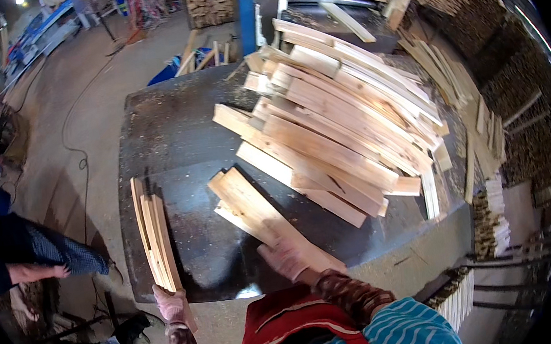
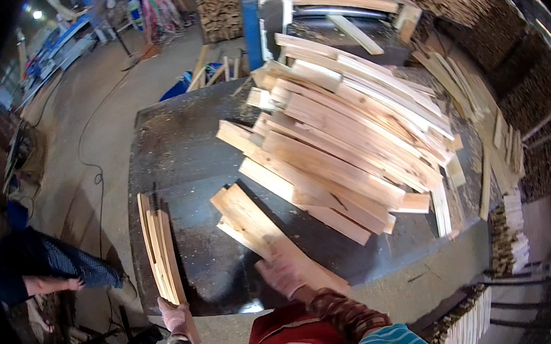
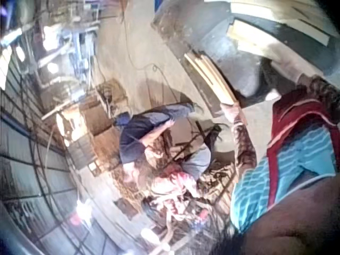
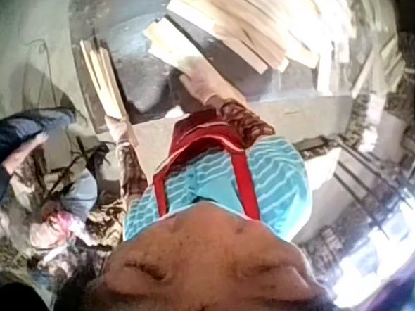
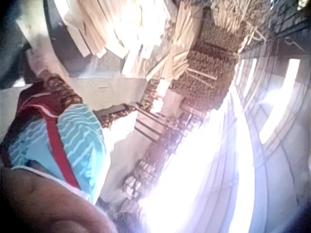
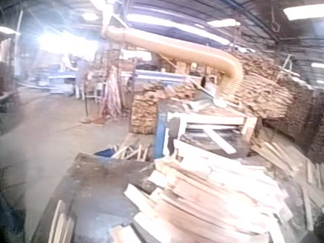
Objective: The person sorts and stacks light-colored wooden planks on a workbench in a workshop. They repeatedly pick up planks, align them, and place them into neat piles, occasionally moving stacks to a nearby rack.
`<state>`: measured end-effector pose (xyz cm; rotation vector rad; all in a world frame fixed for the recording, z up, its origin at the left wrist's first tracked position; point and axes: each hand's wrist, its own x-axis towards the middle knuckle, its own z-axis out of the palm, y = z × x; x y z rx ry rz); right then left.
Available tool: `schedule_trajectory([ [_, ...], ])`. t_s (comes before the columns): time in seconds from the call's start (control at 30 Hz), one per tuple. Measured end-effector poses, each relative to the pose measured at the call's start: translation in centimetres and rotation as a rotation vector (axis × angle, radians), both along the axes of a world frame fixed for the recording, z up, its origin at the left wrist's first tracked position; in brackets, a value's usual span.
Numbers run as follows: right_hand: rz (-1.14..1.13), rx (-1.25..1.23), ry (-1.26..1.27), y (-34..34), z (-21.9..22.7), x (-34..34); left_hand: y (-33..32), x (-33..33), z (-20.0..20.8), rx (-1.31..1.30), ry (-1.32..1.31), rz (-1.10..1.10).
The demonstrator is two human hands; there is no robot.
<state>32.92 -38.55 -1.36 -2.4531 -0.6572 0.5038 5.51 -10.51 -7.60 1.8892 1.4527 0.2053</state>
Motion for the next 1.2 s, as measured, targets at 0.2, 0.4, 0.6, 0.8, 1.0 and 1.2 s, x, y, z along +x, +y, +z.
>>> schedule_trajectory([
  [0.2, -0.647, -0.106, -0.220, -8.1, 1.2, 3.3, 5.6, 0.5, 3.9, 0.237, 0.382, -0.004],
  [0.4, -0.835, -0.151, -0.694, -14.4, -0.9, 8.9, 6.1, 1.7, 4.9, 0.418, 0.361, -0.090],
  [0.6, -0.892, 0.379, -0.107, -19.6, -1.5, 10.6, -5.7, 11.6, 7.3, 0.383, -0.106, -0.274],
  [0.8, -0.379, 0.183, -0.086, -18.3, 6.5, 6.3, -24.6, 25.2, 13.1, -0.966, -0.688, -0.248],
  [1.0, 0.201, 0.346, -0.182, -17.4, 9.4, 4.0, -26.5, 28.9, 9.0, -1.071, -0.754, -0.238],
  [1.2, 0.078, -0.314, -0.083, -15.3, 1.4, 8.0, -22.9, 24.0, 15.5, -1.650, -1.010, -0.215],
])
